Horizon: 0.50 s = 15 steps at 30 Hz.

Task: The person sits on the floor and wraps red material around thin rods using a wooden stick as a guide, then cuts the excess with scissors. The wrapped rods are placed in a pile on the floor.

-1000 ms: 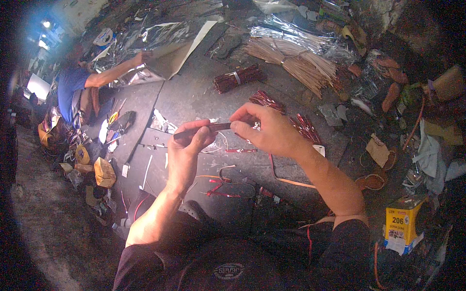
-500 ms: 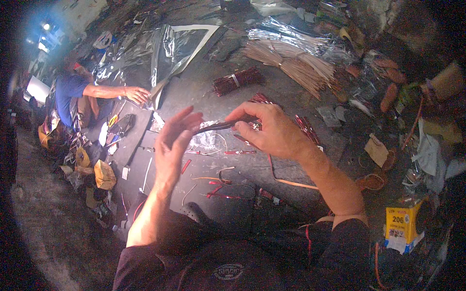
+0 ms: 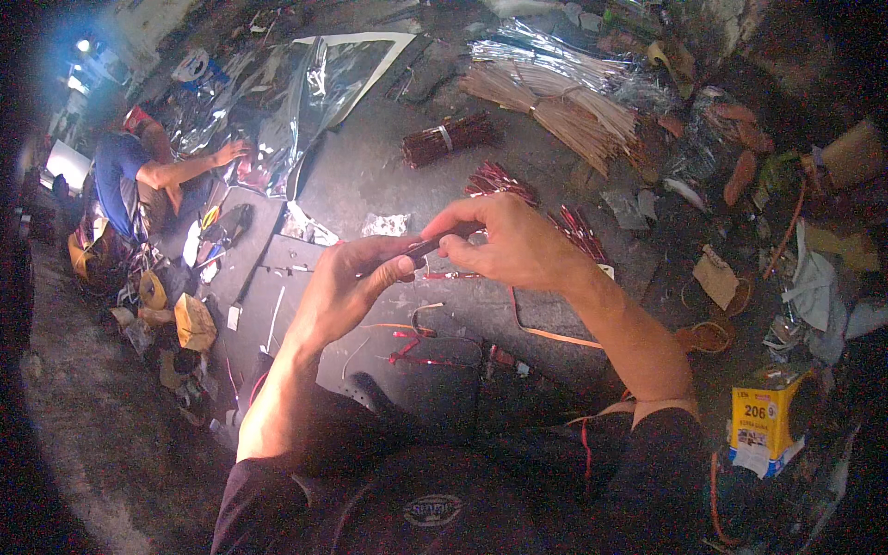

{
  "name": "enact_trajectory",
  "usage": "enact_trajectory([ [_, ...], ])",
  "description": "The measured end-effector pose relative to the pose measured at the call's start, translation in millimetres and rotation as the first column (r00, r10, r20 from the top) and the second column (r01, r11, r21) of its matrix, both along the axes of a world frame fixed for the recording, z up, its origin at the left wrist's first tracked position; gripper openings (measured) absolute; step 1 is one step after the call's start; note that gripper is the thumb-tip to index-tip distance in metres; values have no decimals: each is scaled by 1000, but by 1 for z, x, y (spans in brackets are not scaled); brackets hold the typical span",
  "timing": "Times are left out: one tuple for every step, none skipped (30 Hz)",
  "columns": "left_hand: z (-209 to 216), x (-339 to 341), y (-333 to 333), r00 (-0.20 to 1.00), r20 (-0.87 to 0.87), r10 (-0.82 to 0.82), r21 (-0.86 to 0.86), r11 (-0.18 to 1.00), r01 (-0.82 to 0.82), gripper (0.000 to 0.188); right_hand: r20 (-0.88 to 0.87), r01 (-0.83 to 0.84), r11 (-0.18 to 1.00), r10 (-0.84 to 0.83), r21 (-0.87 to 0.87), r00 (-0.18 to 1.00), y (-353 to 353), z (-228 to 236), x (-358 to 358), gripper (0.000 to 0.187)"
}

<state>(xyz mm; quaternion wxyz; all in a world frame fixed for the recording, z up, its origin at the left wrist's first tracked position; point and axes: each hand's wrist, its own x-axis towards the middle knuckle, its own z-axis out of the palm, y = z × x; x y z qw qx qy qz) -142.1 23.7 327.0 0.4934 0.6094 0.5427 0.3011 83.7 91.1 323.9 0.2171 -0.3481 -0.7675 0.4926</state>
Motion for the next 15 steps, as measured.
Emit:
enact_trajectory([
  [-2, 0, 0, 1000, 30, 3, -16, 1000, -2, 41, 4, -6, 1000, 6, 1, 1000, 0, 0, 0, 23],
  [-6, -1, 0, 998, 60, 5, -31, 1000, -3, 42, 9, -12, 1000, 12, 1, 1000, 1, -1, 0, 24],
  [-9, -1, 0, 996, 90, 9, -47, 999, -4, 42, 13, -19, 1000, 19, 2, 1000, 1, -2, 0, 24],
  [-12, -2, 1, 994, 107, 5, -52, 999, 0, 41, 7, -17, 1000, 17, 0, 1000, 1, -2, 0, 23],
  [-14, -2, 1, 992, 123, 2, -57, 998, 5, 40, 0, -15, 1000, 15, -2, 1000, 1, -3, 0, 23],
  [-16, -3, 2, 990, 139, -1, -62, 998, 10, 39, -6, -14, 1000, 14, -4, 1000, 1, -3, 0, 23],
  [-18, -3, 2, 989, 146, 2, -58, 998, 7, 36, 10, -16, 1000, 17, -24, 1000, 1, -3, 0, 23],
  [-21, -2, 2, 988, 153, 5, -54, 999, 4, 33, 26, -18, 999, 20, -44, 999, 1, -3, 1, 24],
  [-23, -2, 2, 987, 160, 7, -50, 999, 1, 30, 43, -20, 998, 23, -64, 999, 0, -3, 1, 24],
  [-25, -2, 2, 988, 150, 23, -32, 999, -18, 29, -6, 15, 999, -15, 36, 1000, 1, -2, 1, 24],
  [-27, -1, 2, 989, 140, 38, -14, 999, -36, 29, -58, 54, 990, -47, 133, 997, 0, 0, 0, 25],
  [-27, 1, 1, 990, 131, 54, 4, 998, -55, 28, -112, 97, 969, -73, 227, 991, 0, 2, 0, 25],
  [-27, 3, 1, 989, 118, 87, 27, 995, -91, 27, -110, 148, 923, -116, 356, 987, 1, 4, 1, 24],
  [-26, 5, 0, 987, 105, 121, 51, 991, -127, 25, -114, 194, 856, -159, 478, 981, 2, 5, 2, 23],
  [-26, 8, -1, 983, 93, 156, 76, 984, -163, 24, -125, 234, 772, -199, 591, 972, 2, 6, 2, 23],
])
